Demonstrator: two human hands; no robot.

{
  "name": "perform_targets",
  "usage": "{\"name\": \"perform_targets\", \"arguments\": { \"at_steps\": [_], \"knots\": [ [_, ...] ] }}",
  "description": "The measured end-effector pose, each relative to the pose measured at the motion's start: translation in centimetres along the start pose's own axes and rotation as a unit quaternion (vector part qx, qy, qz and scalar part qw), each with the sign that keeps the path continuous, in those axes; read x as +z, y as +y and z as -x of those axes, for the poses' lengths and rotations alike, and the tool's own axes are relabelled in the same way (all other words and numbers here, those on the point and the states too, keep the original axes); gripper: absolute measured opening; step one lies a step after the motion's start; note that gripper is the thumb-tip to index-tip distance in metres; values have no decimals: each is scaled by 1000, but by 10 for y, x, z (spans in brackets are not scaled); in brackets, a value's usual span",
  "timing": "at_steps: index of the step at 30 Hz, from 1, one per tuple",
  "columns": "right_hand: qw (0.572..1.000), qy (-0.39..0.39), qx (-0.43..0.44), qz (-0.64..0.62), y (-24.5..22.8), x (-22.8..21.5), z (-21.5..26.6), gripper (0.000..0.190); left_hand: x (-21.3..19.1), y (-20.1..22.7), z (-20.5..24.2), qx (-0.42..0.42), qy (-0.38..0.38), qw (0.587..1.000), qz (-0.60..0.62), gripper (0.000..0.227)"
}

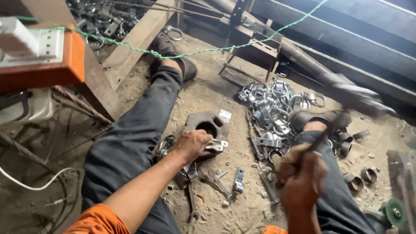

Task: The person sits on the floor and assembles metal hardware components using a hammer and wrench. They strike parts on a metal block, insert pins, and tighten nuts to join pieces together.

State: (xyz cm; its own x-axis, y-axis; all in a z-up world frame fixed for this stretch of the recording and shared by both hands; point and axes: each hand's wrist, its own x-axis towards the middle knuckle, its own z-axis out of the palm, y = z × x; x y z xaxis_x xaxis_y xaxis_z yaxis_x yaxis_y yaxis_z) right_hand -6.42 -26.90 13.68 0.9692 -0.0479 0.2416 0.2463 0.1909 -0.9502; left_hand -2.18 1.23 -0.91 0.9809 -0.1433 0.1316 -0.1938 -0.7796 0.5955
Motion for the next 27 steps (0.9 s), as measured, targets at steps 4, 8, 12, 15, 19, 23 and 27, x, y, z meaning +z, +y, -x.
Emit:
{"name": "perform_targets", "arguments": {
  "at_steps": [4,8,12,15,19,23,27],
  "knots": [
    [984,-32,-155,-85,38,-8,11,46,-2,2,-1,42,56,998,-5,15],
    [987,28,152,-48,122,-4,49,38,1,0,-4,-24,-23,999,-18,21],
    [914,4,350,205,127,20,64,43,0,-12,0,-28,9,999,-20,21],
    [960,5,225,167,78,13,39,47,6,-24,8,-45,102,990,90,18],
    [999,-1,31,42,38,11,31,44,22,-24,9,-16,170,964,203,24],
    [965,-26,-156,208,81,4,38,41,24,-21,14,-49,144,971,182,20],
    [865,-157,318,355,123,25,60,41,21,-22,19,-92,108,977,159,19]
  ]
}}
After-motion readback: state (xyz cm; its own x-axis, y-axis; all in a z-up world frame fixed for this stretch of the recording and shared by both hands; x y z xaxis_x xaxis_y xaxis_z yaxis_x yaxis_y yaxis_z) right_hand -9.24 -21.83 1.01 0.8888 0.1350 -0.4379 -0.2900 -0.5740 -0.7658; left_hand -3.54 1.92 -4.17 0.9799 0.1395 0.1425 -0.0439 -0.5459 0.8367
